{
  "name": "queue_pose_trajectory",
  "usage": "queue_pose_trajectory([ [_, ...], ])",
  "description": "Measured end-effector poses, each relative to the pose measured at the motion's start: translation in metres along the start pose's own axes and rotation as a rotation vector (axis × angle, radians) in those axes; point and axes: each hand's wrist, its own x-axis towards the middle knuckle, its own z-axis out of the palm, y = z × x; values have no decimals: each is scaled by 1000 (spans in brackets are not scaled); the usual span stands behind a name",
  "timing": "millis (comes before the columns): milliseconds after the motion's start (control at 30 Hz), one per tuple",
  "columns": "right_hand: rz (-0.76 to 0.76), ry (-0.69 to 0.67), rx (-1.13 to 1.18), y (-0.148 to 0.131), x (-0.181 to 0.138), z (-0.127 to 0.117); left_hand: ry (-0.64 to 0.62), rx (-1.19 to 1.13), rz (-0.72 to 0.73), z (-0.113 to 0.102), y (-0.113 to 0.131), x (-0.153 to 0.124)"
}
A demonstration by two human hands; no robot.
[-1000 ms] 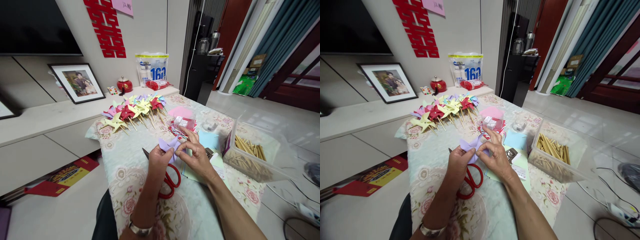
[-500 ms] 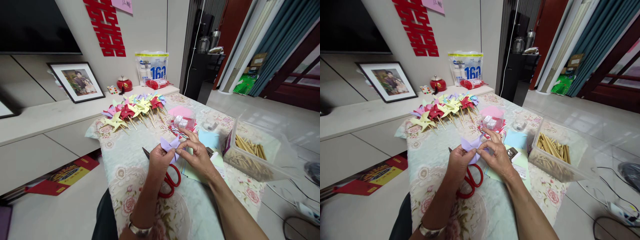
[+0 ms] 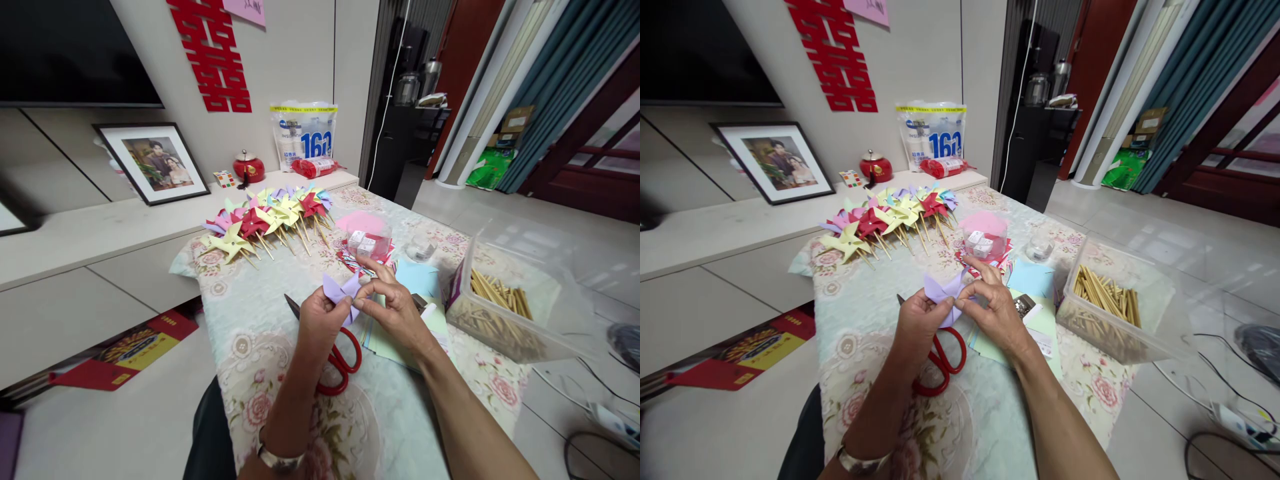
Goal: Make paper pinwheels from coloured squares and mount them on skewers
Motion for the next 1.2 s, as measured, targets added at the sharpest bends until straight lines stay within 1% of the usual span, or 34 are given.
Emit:
queue_pose_trajectory([
  [133,24,-14,28,1,0,-1,-21,35,-6,1,5,-2],
  [367,55,-27,49,2,0,-1,-15,76,1,2,6,-2],
  [500,71,-2,36,2,0,1,-24,87,24,1,5,-1],
  [700,127,87,45,0,-1,9,6,92,61,0,3,-1],
  [867,210,115,133,2,-3,14,6,106,81,-1,4,-2],
  [1033,318,105,235,8,-2,15,21,116,73,0,5,0],
  [1200,398,85,384,9,-1,16,18,98,48,0,3,1],
])
